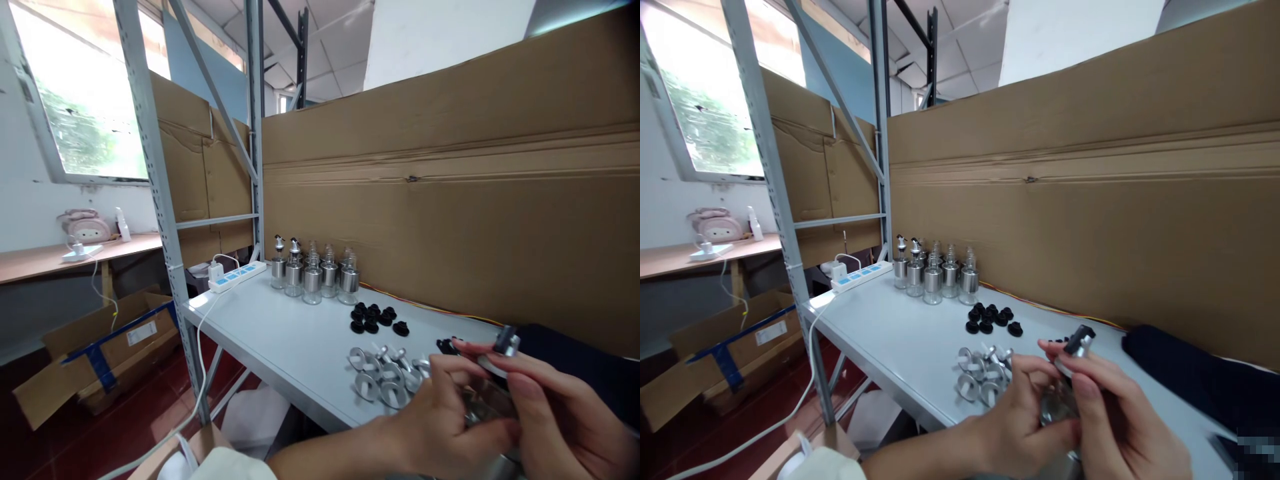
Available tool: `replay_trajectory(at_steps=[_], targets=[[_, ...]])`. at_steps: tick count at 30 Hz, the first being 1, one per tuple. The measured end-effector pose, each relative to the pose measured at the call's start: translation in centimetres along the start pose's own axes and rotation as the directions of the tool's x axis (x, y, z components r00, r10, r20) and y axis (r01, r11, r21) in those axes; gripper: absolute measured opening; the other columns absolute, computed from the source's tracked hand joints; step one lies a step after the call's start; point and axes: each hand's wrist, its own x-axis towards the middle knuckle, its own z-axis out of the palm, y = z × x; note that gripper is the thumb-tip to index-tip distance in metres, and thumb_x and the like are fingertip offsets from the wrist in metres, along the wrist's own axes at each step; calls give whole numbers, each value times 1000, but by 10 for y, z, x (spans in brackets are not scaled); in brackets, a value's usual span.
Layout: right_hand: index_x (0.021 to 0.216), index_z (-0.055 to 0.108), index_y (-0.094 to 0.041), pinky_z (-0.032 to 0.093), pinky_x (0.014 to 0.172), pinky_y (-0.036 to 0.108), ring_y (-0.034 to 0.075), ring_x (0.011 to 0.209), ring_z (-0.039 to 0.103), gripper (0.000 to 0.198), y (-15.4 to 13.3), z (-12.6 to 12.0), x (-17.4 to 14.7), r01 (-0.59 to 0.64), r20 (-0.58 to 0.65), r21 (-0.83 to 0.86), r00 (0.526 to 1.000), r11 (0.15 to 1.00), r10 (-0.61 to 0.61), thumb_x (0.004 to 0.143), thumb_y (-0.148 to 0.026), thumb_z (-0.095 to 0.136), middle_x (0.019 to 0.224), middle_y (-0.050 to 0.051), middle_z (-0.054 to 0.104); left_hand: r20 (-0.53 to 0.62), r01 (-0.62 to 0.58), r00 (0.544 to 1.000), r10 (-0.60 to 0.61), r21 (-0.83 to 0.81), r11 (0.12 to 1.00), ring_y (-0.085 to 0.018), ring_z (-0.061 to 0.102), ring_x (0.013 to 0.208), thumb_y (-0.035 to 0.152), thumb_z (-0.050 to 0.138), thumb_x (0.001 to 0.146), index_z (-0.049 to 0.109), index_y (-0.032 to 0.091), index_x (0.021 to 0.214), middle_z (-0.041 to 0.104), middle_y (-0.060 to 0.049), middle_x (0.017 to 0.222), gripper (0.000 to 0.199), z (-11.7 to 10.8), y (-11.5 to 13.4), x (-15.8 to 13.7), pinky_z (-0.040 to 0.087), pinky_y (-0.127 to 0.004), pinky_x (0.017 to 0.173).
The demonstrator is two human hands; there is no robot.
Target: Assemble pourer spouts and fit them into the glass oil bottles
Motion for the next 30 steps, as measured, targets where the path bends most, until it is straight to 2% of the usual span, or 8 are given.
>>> replay_trajectory(at_steps=[3,6,10,13,15,20,24,30], targets=[[95,66,-27,59,80,34,24,91,70,15,1,1,0,100,25,38,995,994,-101,82,-28,62,100,4,72,-24,-33,999,32,-56,998,-22,55,107,41,65,79,24,23,100,49,-11,113,50,1,2,0,44,-41,93],[100,65,-26,59,68,26,21,87,71,24,4,-1,-1,204,22,-47,979,978,-203,77,-27,67,103,4,71,-33,1,999,-4,-65,998,-23,55,111,38,67,78,24,23,102,51,-12,114,52,2,6,0,45,-42,94],[103,64,-25,57,63,26,21,85,69,28,9,-7,-6,197,61,-116,980,973,-191,76,-33,67,111,6,67,-46,4,999,-9,-103,995,-25,56,113,30,75,69,24,22,109,55,-13,113,65,2,9,0,43,-43,98],[95,66,-25,54,56,24,19,77,68,20,9,-11,-8,221,72,-110,974,969,-214,77,-31,67,106,6,67,-40,26,999,-32,-135,990,-23,60,104,29,76,66,25,21,123,53,-16,124,77,1,11,-1,49,-38,92],[93,65,-25,52,52,23,18,74,67,16,7,-12,-8,248,94,-101,966,964,-239,78,-28,65,103,6,67,-48,59,997,-64,-99,993,-22,61,99,27,73,67,28,20,132,51,-16,129,80,1,13,-2,51,-35,87],[100,60,-23,54,63,23,17,83,66,18,2,-8,-8,242,117,-46,965,969,-235,83,-19,57,107,7,62,-95,84,992,-80,47,995,-23,59,99,25,63,73,42,17,133,62,-11,112,64,0,17,-5,50,-34,87],[98,58,-22,53,62,23,15,81,64,18,-3,-1,-10,216,78,-17,974,976,-214,82,-16,57,105,7,60,-110,115,987,-119,-43,992,-20,60,92,32,60,79,40,18,135,62,-10,111,61,3,14,-8,51,-33,84],[91,58,-22,51,58,25,15,73,63,13,-14,8,-10,203,-19,-45,979,978,-204,80,-14,55,95,6,62,-141,130,979,-149,-140,982,-20,60,97,43,60,82,41,20,133,60,-11,117,59,7,13,-9,50,-37,88]])
